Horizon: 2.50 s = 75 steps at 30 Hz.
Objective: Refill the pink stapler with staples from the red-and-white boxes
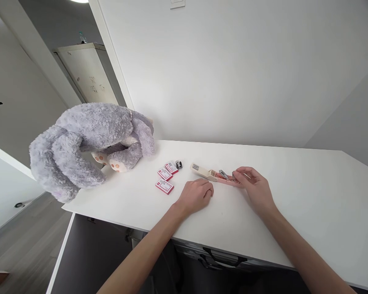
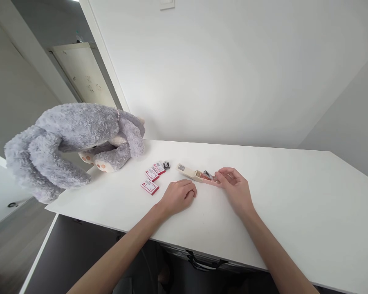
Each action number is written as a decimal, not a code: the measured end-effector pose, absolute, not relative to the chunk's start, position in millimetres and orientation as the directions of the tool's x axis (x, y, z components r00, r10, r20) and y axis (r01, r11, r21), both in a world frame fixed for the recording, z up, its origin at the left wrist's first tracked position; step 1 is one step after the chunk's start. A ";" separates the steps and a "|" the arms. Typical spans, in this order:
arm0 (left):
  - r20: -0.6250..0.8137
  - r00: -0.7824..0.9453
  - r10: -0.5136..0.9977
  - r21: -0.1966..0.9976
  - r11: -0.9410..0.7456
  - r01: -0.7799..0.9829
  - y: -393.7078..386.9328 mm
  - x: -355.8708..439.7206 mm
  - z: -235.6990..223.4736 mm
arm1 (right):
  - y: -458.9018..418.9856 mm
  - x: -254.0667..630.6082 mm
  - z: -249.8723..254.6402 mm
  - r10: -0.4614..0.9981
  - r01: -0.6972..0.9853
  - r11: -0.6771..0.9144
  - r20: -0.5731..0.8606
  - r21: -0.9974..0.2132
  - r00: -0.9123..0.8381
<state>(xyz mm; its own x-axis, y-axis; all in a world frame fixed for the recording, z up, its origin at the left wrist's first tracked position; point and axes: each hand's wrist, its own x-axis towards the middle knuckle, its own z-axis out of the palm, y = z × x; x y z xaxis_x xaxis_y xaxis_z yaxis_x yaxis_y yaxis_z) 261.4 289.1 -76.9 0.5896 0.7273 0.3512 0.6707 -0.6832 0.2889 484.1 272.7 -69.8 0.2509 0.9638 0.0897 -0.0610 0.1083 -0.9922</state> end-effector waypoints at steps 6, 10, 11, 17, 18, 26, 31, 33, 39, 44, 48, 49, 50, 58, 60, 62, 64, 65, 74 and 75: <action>0.388 0.542 0.746 0.297 -0.658 0.692 291.5 260.1 -77.0 | 274.2 487.2 -70.3 0.997 -0.222 0.081 0.076 -0.972 0.031; 0.406 0.544 0.734 0.279 -0.667 0.691 291.1 261.1 -76.1 | 270.8 482.7 -68.1 0.978 -0.145 -0.009 0.021 -0.989 -0.207; 0.409 0.566 0.715 0.255 -0.686 0.681 290.5 261.4 -75.7 | 270.0 481.4 -67.3 0.969 -0.108 -0.011 0.017 -0.994 -0.248; 0.466 0.575 0.672 0.149 -0.701 0.698 278.6 250.7 -70.0 | 269.1 476.8 -64.4 0.956 -0.002 0.048 0.046 -0.999 -0.291; 0.483 0.550 0.681 0.138 -0.679 0.721 275.6 245.6 -68.8 | 269.3 476.5 -64.1 0.955 -0.005 0.049 0.049 -0.999 -0.292; 0.621 0.158 0.768 0.087 -0.267 0.960 254.7 194.1 -65.6 | 268.3 473.5 -61.6 0.954 -0.010 0.031 0.032 -0.999 -0.298; 0.594 0.013 0.805 0.137 -0.117 0.984 248.5 182.0 -72.1 | 269.2 474.8 -65.0 0.955 0.015 0.042 0.036 -0.999 -0.295; 0.565 -0.036 0.825 0.173 -0.076 0.982 247.1 181.8 -74.9 | 269.6 475.8 -67.0 0.957 0.043 0.042 0.028 -0.998 -0.290; 0.505 -0.080 0.859 0.302 -0.089 0.949 243.7 180.9 -74.2 | 269.1 475.7 -68.1 0.953 0.058 0.047 0.028 -0.997 -0.300; 0.376 0.038 0.926 0.523 -0.245 0.816 239.1 177.8 -69.1 | 268.0 474.8 -66.7 0.957 0.066 0.032 0.012 -0.997 -0.291; 0.333 0.158 0.930 0.530 -0.323 0.784 235.2 178.6 -67.4 | 268.2 475.8 -68.4 0.955 0.099 0.045 0.014 -0.994 -0.296; 0.337 0.181 0.924 0.519 -0.343 0.783 234.3 179.5 -66.6 | 268.1 476.0 -68.8 0.955 0.114 0.051 0.015 -0.992 -0.297; 0.346 0.200 0.917 0.508 -0.362 0.781 233.4 180.6 -65.4 | 267.8 476.1 -69.0 0.954 0.127 0.056 0.015 -0.990 -0.299; 0.326 0.245 0.913 0.555 -0.394 0.732 231.1 185.5 -51.9 | 260.9 473.2 -65.5 0.954 0.208 0.044 -0.021 -0.977 -0.300; 0.288 0.246 0.925 0.563 -0.372 0.738 231.0 184.3 -50.8 | 259.7 471.7 -65.4 0.949 0.213 0.049 -0.021 -0.976 -0.313; 0.282 0.241 0.929 0.556 -0.363 0.748 231.3 182.3 -51.2 | 260.2 469.4 -66.1 0.943 0.208 0.054 -0.019 -0.977 -0.332; 0.287 0.233 0.929 0.554 -0.360 0.751 232.0 180.0 -52.6 | 262.9 465.5 -66.6 0.935 0.197 0.059 -0.015 -0.979 -0.354; 0.287 0.234 0.929 0.562 -0.361 0.745 232.4 178.9 -53.6 | 265.0 462.8 -66.5 0.931 0.184 0.058 -0.013 -0.981 -0.365; 0.248 0.157 0.956 0.692 -0.288 0.662 234.8 175.4 -63.2 | 279.9 426.4 -54.7 0.819 0.010 0.000 -0.006 -1.000 -0.574; 0.243 0.139 0.960 0.703 -0.273 0.657 234.7 175.2 -63.7 | 279.7 425.0 -54.9 0.813 0.009 0.011 0.003 -1.000 -0.583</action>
<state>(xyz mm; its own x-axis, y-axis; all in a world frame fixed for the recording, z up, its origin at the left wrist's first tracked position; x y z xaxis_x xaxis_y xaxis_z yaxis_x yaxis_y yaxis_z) 175.2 234.7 -63.7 0.1385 0.9601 0.2430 0.6573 -0.2727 0.7026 425.0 279.7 -54.9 -0.5829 0.8125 0.0034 0.0092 0.0108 -0.9999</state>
